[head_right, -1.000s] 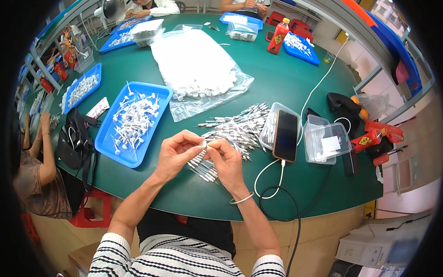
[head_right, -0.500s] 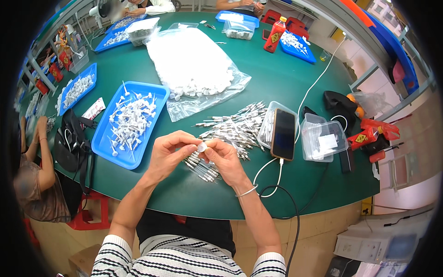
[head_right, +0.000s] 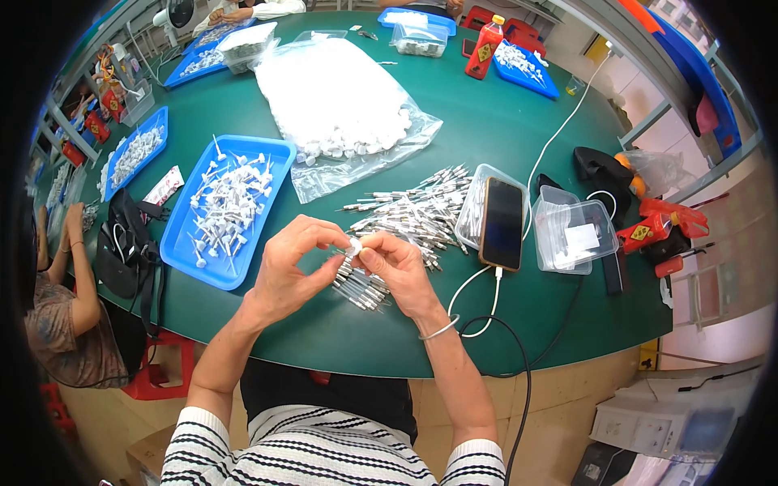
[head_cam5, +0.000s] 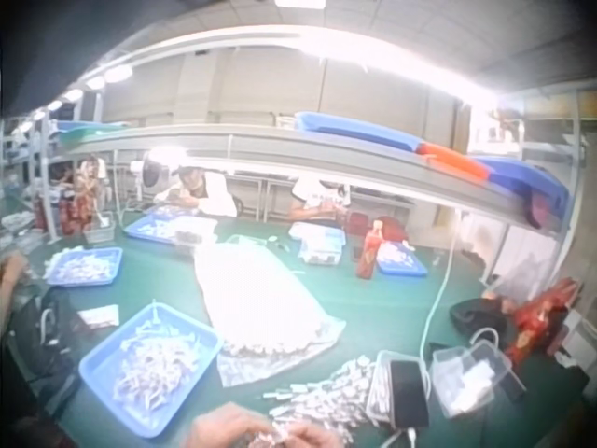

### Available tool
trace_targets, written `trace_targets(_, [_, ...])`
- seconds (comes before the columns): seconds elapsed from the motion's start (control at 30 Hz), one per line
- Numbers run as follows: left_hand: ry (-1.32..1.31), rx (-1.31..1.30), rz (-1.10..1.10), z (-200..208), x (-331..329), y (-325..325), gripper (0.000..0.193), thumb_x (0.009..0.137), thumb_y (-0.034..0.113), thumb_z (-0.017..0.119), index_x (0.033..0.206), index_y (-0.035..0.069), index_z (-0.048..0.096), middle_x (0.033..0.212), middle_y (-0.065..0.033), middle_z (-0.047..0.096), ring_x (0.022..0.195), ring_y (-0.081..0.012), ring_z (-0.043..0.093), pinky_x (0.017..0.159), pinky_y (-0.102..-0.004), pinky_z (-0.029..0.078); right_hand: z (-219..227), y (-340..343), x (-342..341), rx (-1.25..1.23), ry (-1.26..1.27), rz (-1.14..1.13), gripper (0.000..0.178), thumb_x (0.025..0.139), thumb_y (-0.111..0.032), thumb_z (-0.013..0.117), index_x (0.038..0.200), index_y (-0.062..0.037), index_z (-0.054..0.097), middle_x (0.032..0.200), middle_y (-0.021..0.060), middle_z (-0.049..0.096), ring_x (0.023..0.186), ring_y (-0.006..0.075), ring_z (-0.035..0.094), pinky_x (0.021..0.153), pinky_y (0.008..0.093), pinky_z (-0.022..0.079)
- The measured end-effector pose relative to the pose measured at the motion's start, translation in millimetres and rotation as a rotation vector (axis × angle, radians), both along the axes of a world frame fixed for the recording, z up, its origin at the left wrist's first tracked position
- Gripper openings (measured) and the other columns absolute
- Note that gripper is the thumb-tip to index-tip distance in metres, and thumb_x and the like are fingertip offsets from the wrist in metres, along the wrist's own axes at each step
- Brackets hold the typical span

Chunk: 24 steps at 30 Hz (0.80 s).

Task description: The person sits at a green workbench and repeatedly assembles small white plastic caps onto silver metal rods. They pick up a rod from a pile on the table, attach a cap from a nearby bag, and place the finished unit into a blue tray.

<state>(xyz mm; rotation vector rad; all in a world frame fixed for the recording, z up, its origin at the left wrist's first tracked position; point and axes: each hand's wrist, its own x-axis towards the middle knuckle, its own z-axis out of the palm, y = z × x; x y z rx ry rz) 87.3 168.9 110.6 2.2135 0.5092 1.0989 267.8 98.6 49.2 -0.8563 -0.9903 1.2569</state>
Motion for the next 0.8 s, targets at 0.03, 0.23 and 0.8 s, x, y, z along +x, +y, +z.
trace_targets(0.03, [0.015, 0.045, 0.012, 1.7, -1.0, -0.5, 0.023, 0.070, -0.005, 0.070, 0.090, 0.004, 0.065, 0.093, -0.0081, 0.066, 0.083, -0.0209, 0.061, 0.069, -0.0301, 0.050, -0.4, 0.3, -0.5, 0.008, -0.008, -0.001, 0.014, 0.093, -0.012, 0.061, 0.100, -0.0003, 0.065, 0.085, 0.0035, 0.064, 0.077, 0.0082, 0.056, 0.071, 0.0224, 0.046])
trace_targets(0.23, [0.108, 0.289, 0.074, 7.4, -6.9, -0.4, 0.024, 0.067, -0.003, 0.073, 0.087, 0.006, 0.064, 0.093, -0.0067, 0.064, 0.084, -0.0238, 0.060, 0.069, -0.0321, 0.050, 4.5, -0.5, -3.2, -0.024, -0.109, -0.014, 0.015, 0.093, -0.012, 0.062, 0.100, 0.0010, 0.064, 0.086, 0.0032, 0.063, 0.080, 0.0080, 0.058, 0.072, 0.0212, 0.046])
trace_targets(0.8, [0.278, 0.528, 0.078, 25.1, -8.2, -2.2, 0.018, 0.071, 0.003, 0.073, 0.084, 0.005, 0.061, 0.084, -0.0050, 0.061, 0.074, -0.0228, 0.058, 0.062, -0.0332, 0.048, 11.8, -3.4, -4.5, 0.016, -0.159, 0.006, 0.013, 0.092, -0.009, 0.061, 0.099, 0.0029, 0.064, 0.091, 0.0027, 0.061, 0.085, 0.0087, 0.058, 0.077, 0.0231, 0.048])
